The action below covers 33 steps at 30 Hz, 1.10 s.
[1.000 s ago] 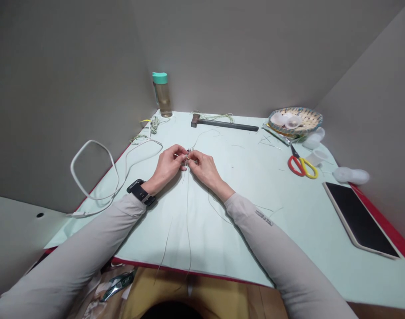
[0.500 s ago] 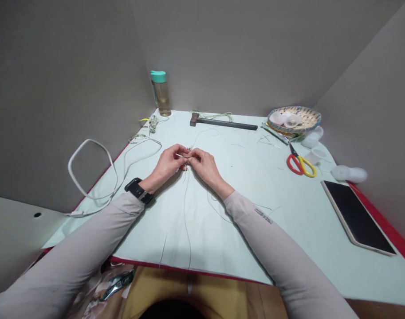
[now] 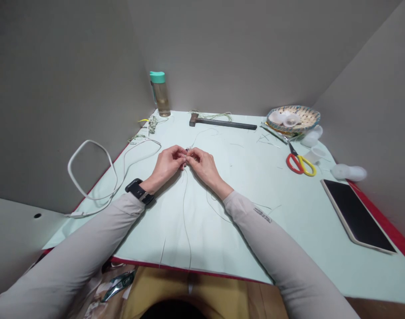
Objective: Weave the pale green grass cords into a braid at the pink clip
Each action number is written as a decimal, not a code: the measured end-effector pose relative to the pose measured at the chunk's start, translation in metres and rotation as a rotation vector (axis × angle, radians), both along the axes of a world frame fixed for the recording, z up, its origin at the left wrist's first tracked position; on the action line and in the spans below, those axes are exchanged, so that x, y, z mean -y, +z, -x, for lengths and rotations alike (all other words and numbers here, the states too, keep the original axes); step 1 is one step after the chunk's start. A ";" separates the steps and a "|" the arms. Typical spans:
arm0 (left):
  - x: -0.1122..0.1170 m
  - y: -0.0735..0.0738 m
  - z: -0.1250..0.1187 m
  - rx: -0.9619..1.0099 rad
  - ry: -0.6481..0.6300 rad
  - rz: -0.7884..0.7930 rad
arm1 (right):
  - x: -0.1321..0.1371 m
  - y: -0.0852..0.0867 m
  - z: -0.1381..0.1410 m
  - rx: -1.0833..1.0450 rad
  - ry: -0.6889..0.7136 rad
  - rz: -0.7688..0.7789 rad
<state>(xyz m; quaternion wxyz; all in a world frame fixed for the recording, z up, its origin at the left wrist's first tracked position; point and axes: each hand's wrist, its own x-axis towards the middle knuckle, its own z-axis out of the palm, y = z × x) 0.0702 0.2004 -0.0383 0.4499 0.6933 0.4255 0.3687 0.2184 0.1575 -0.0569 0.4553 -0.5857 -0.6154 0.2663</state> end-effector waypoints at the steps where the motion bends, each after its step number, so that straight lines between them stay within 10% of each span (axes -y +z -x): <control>1: 0.000 0.000 0.000 -0.012 0.001 -0.008 | 0.000 0.000 0.000 0.005 -0.005 -0.001; 33: 0.001 0.000 0.000 -0.289 0.045 -0.187 | 0.001 0.004 0.003 0.017 0.005 0.036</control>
